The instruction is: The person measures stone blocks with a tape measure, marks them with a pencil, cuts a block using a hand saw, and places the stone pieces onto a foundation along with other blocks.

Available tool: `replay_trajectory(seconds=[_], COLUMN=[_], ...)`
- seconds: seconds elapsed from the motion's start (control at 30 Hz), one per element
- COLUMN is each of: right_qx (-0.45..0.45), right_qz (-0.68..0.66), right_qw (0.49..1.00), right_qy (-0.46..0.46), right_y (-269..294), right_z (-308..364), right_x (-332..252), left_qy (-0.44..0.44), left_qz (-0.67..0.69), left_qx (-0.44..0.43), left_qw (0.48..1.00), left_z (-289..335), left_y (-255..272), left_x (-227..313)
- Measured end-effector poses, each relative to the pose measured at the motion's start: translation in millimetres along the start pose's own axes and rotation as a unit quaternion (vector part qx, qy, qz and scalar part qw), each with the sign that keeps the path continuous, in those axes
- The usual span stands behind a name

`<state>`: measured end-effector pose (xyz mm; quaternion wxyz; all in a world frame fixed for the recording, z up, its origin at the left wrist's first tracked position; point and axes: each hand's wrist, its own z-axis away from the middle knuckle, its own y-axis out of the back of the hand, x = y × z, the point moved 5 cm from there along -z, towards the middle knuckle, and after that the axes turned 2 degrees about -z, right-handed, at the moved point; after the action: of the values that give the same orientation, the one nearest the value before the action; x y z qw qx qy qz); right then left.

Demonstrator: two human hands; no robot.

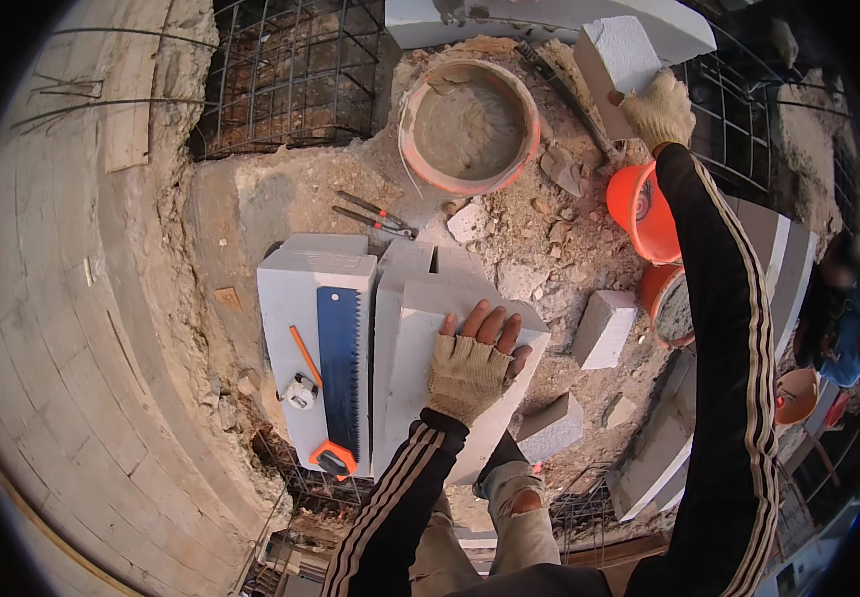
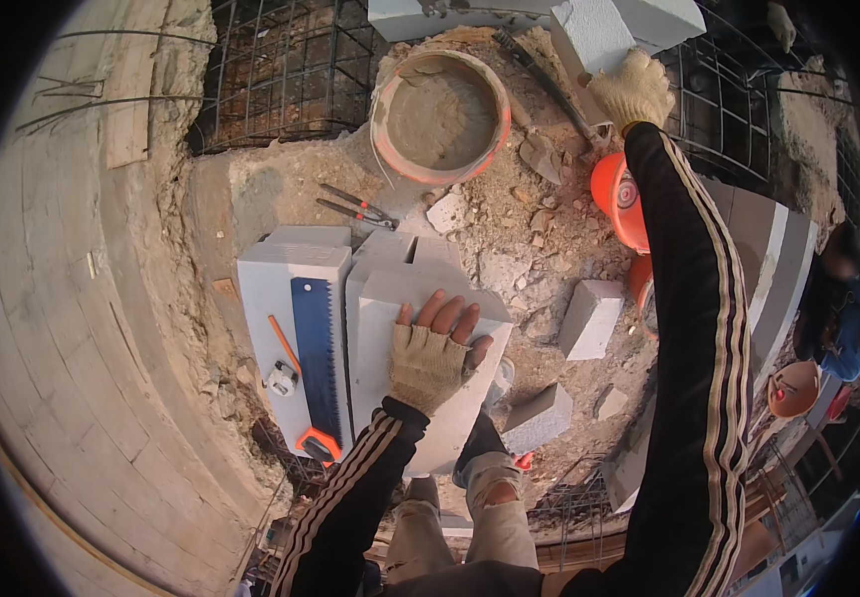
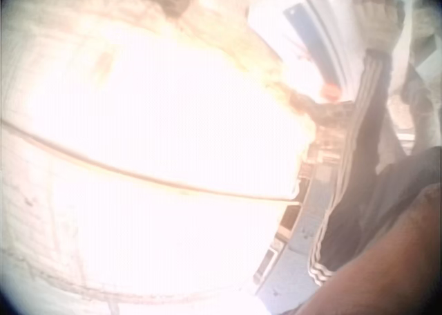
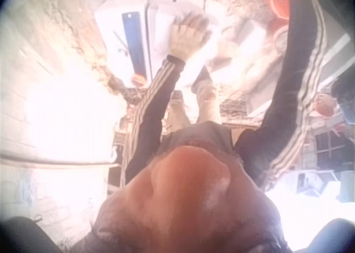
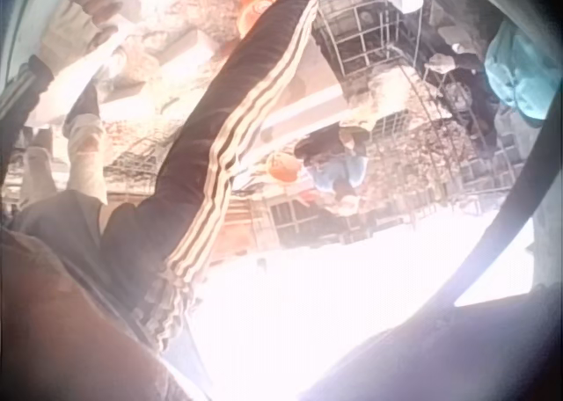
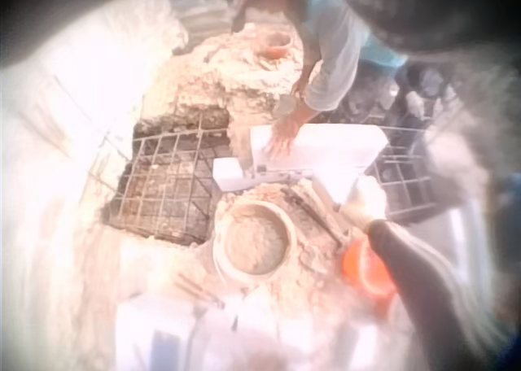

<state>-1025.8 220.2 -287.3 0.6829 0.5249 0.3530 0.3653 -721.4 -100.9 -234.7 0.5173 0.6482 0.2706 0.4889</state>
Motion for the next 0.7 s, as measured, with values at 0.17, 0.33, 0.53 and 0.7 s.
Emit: replay_trajectory(seconds=[0.17,0.33,0.53,0.7], right_qx=[0.072,0.053,-0.005,-0.012], right_qz=[0.108,0.13,0.067,0.06], right_qw=[0.986,0.985,0.982,0.95], right_qy=[0.106,0.103,0.176,0.307], right_y=[-20,-56,-84,-90], right_z=[-25,-42,-32,-38], right_x=[-6,-12,15,18], left_qy=[0.006,0.002,0.0,0.007], left_qz=[-0.008,-0.024,-0.021,-0.023], left_qx=[-0.02,-0.03,-0.046,-0.057], left_qw=[1.0,0.999,0.999,0.998], left_z=[-1,1,1,4], left_y=[-3,-3,-3,-5], left_x=[-2,1,0,0])
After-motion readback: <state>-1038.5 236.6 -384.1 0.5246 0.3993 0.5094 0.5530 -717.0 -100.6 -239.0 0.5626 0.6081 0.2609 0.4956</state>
